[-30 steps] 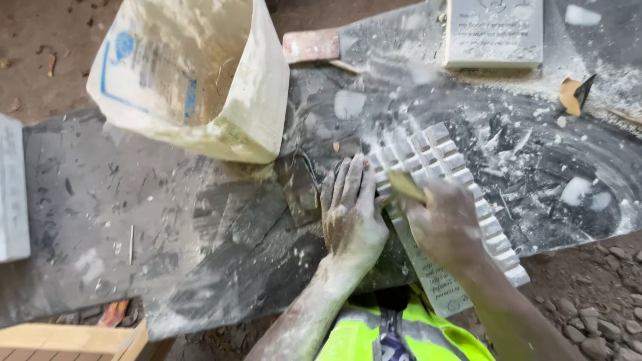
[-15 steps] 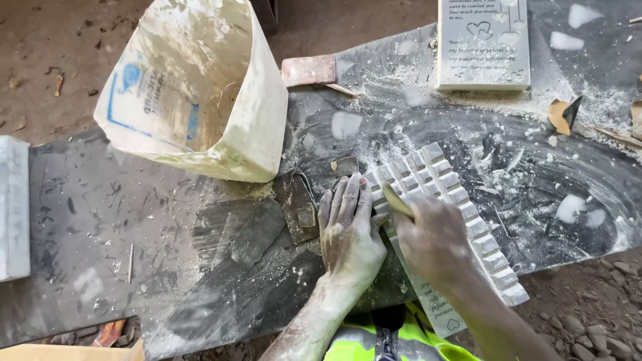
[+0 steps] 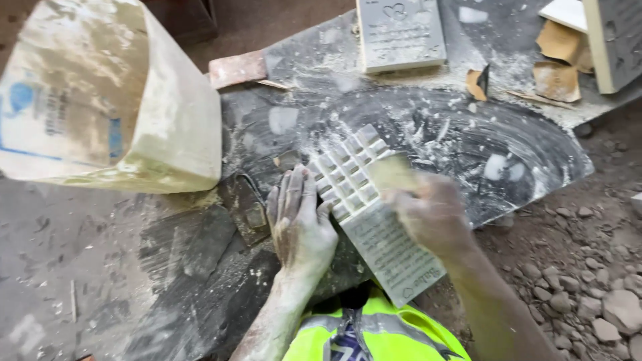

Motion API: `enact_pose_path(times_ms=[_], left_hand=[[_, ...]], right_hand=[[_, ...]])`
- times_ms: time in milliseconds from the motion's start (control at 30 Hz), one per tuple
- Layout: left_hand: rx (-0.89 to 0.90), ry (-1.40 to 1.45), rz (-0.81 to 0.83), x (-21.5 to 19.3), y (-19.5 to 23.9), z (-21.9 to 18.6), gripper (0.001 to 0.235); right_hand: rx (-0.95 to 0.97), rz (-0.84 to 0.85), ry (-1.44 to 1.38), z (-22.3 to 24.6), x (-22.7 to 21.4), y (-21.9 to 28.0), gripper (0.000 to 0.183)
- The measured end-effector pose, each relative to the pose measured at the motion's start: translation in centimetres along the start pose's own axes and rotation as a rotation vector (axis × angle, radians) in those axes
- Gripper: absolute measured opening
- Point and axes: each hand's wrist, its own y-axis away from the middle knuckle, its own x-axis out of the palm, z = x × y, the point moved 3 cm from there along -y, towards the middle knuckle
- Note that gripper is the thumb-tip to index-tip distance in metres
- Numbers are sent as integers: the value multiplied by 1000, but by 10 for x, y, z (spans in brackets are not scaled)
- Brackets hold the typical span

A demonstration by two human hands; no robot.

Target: Sanding and cleaning stone memorial plaques

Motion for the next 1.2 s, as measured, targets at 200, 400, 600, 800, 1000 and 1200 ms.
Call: enact_pose_path(times_ms=[200, 400, 600, 800, 1000, 1200], left_hand=[[-95, 39, 222, -2, -1, -2, 69], [-76, 110, 173, -11, -4, -9, 60], [-134, 92, 557, -5, -30, -50, 72], [74, -100, 412, 27, -15, -52, 77], [-83, -19, 556, 7, -26, -70, 73], [-120, 54, 609, 3, -34, -70, 73]], right_hand=[[287, 9, -225, -61, -99, 17, 17], [273, 92, -76, -75, -113, 50, 35], [-58, 13, 394, -127, -104, 43, 59], [-518, -4, 566, -102, -57, 16, 20], [-607, 26, 393, -62, -24, -16, 22], [-496, 37, 410, -143, -85, 35, 27]])
